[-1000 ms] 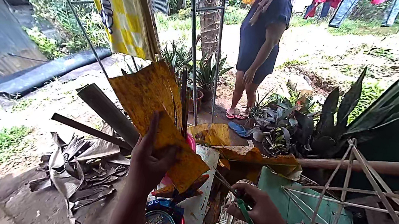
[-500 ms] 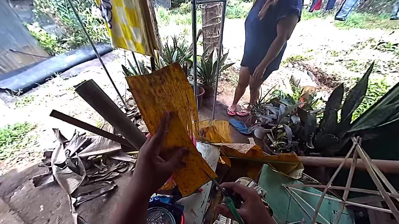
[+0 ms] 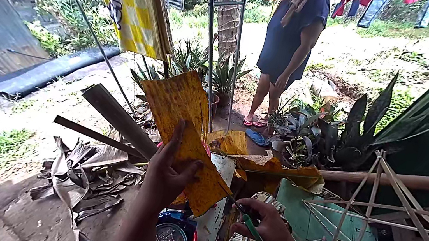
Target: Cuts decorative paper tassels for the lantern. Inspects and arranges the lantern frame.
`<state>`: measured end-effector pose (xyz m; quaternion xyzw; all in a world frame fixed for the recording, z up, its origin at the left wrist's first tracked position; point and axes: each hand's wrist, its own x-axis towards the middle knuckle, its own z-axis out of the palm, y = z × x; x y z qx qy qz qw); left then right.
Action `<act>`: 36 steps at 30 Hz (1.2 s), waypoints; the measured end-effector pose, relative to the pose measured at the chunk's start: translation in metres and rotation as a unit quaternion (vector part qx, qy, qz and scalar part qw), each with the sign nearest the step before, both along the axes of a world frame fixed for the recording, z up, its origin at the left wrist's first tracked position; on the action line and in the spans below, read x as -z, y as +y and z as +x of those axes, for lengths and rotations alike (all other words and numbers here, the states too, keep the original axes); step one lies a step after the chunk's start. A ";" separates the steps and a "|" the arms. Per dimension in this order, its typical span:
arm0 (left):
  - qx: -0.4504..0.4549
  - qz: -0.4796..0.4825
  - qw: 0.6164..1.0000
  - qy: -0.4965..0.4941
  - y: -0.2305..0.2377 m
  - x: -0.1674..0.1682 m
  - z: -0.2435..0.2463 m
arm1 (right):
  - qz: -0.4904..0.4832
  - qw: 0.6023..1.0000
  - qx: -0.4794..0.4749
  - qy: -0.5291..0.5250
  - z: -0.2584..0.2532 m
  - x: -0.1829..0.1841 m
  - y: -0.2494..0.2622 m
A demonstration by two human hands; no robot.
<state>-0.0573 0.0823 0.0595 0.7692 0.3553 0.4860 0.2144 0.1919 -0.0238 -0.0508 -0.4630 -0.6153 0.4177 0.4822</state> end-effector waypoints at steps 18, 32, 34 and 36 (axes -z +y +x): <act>0.010 0.029 0.999 0.018 -0.010 0.002 -0.002 | -0.016 0.998 -0.030 0.046 -0.009 -0.011 -0.003; 0.010 0.055 0.997 0.052 -0.017 0.007 0.004 | -0.015 0.994 -0.068 0.078 -0.012 -0.016 -0.003; -0.007 0.059 0.996 0.061 -0.019 0.006 0.004 | -0.024 0.994 -0.068 0.085 -0.013 -0.017 -0.003; -0.025 0.053 0.996 0.073 -0.022 0.003 0.002 | -0.030 0.993 -0.070 0.092 -0.013 -0.017 -0.004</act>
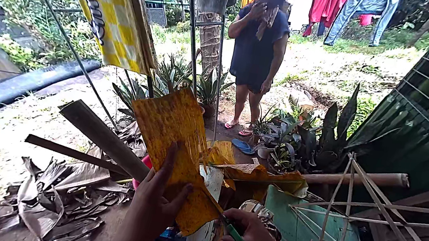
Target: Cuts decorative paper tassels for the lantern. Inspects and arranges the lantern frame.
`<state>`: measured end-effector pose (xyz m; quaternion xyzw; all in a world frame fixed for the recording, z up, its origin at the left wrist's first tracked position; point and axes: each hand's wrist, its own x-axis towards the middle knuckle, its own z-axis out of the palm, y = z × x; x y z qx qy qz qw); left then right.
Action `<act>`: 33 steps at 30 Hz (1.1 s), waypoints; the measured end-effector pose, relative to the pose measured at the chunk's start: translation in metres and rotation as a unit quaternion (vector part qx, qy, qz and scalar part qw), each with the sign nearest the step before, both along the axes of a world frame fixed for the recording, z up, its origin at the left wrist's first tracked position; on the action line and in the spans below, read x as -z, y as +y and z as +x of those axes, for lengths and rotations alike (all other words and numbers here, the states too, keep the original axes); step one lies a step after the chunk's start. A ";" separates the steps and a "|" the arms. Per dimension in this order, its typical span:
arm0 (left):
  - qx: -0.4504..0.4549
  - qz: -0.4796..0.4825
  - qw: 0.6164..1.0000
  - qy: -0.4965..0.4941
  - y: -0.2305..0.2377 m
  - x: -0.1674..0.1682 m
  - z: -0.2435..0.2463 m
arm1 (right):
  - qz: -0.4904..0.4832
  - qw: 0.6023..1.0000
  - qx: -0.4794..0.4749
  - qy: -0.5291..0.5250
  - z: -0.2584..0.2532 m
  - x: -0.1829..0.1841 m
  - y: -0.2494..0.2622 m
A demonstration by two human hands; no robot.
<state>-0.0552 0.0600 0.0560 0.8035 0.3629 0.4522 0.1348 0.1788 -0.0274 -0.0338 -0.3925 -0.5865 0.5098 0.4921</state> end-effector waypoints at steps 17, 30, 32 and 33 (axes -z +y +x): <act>0.113 -0.038 0.993 -0.024 -0.003 0.008 0.011 | 0.024 0.995 -0.011 0.093 -0.012 -0.001 -0.004; 0.130 -0.059 0.990 -0.013 -0.014 0.011 0.020 | 0.010 0.990 -0.026 0.138 -0.018 -0.008 -0.002; 0.141 -0.065 0.988 -0.021 -0.014 0.012 0.019 | 0.011 0.990 -0.015 0.140 -0.020 -0.008 -0.003; 0.148 -0.065 0.987 -0.023 -0.014 0.012 0.019 | 0.012 0.990 -0.013 0.140 -0.020 -0.007 -0.003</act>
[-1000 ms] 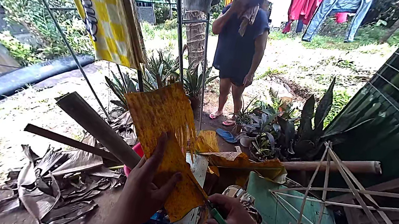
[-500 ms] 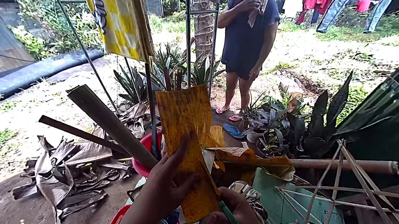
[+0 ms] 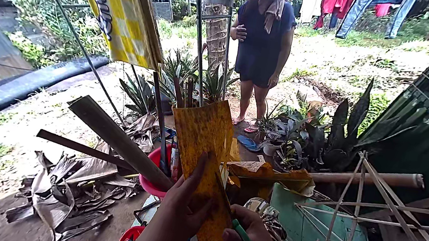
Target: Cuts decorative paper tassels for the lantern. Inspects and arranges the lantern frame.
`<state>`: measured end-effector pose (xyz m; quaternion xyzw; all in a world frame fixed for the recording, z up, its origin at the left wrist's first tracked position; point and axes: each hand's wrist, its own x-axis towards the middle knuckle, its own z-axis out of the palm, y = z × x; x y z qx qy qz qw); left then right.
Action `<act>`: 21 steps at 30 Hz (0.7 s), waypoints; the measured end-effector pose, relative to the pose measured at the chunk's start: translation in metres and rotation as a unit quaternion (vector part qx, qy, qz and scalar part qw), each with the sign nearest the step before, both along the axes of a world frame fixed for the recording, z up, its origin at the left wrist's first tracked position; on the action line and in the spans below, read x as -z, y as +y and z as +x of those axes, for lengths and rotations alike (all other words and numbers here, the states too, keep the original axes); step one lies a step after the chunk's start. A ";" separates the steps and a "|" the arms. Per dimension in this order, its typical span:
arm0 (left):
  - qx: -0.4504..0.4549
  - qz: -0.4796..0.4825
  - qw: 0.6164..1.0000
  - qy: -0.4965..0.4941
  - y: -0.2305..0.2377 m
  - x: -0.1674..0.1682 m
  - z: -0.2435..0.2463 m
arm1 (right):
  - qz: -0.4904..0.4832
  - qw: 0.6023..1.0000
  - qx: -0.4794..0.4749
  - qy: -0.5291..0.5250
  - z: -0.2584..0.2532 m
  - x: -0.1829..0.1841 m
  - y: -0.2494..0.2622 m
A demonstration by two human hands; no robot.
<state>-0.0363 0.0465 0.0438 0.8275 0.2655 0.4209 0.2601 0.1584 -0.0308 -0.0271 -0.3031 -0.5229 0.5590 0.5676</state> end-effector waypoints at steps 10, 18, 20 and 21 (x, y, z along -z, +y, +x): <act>0.034 0.000 0.999 0.007 -0.007 0.006 0.003 | 0.044 0.998 0.039 -0.002 -0.005 0.004 0.004; 0.052 0.017 0.998 0.011 -0.019 0.010 0.005 | 0.048 0.998 0.038 0.020 -0.007 -0.001 0.003; 0.047 0.024 0.999 0.010 -0.021 0.011 0.005 | 0.060 0.997 0.037 0.024 -0.007 0.001 0.003; 0.045 0.027 0.999 0.010 -0.022 0.011 0.005 | 0.064 0.997 0.037 0.024 -0.007 0.001 0.003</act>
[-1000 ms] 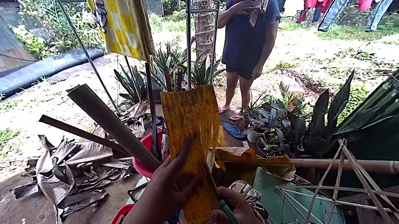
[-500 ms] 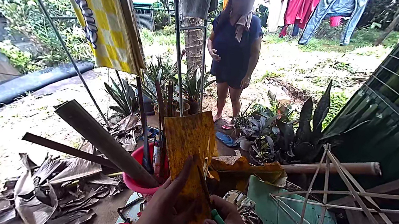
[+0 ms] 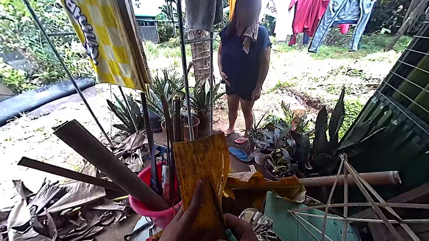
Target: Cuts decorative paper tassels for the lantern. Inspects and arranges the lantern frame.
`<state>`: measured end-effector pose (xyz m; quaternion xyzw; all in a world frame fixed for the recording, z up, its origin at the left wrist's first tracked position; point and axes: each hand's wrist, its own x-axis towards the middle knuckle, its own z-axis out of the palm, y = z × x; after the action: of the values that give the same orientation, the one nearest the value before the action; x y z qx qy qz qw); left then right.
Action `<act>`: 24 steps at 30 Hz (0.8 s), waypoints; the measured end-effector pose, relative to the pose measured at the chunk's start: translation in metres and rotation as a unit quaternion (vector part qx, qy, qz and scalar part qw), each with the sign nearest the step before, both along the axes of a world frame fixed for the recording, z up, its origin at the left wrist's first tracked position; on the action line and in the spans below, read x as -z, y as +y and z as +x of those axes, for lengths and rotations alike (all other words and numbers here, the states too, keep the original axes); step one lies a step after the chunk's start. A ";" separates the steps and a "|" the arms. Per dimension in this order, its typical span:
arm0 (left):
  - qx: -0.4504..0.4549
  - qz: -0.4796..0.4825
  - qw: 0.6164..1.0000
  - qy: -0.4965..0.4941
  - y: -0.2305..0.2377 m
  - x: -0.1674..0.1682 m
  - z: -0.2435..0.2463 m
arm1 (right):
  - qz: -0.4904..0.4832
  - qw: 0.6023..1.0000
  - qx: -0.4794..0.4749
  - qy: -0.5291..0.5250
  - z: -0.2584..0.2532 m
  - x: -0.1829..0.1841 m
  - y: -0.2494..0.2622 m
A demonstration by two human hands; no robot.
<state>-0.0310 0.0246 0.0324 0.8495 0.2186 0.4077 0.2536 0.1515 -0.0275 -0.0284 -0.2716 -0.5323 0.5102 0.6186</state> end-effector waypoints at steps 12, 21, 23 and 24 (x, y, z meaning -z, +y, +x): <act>0.029 -0.017 0.999 -0.013 -0.007 0.009 0.008 | 0.013 0.999 0.036 -0.002 0.001 -0.005 -0.002; 0.055 -0.024 0.998 -0.031 -0.013 0.013 0.011 | 0.018 0.999 0.048 -0.004 0.005 -0.014 -0.001; 0.064 -0.027 0.997 -0.039 -0.014 0.013 0.011 | 0.019 0.999 0.046 -0.008 0.007 -0.018 -0.001; 0.065 -0.027 0.997 -0.044 -0.014 0.014 0.011 | 0.017 0.999 0.047 -0.009 0.006 -0.020 -0.001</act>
<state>-0.0196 0.0103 0.0188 0.8360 0.1628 0.4211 0.3120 0.1579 -0.0290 -0.0088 -0.2904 -0.5326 0.4691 0.6419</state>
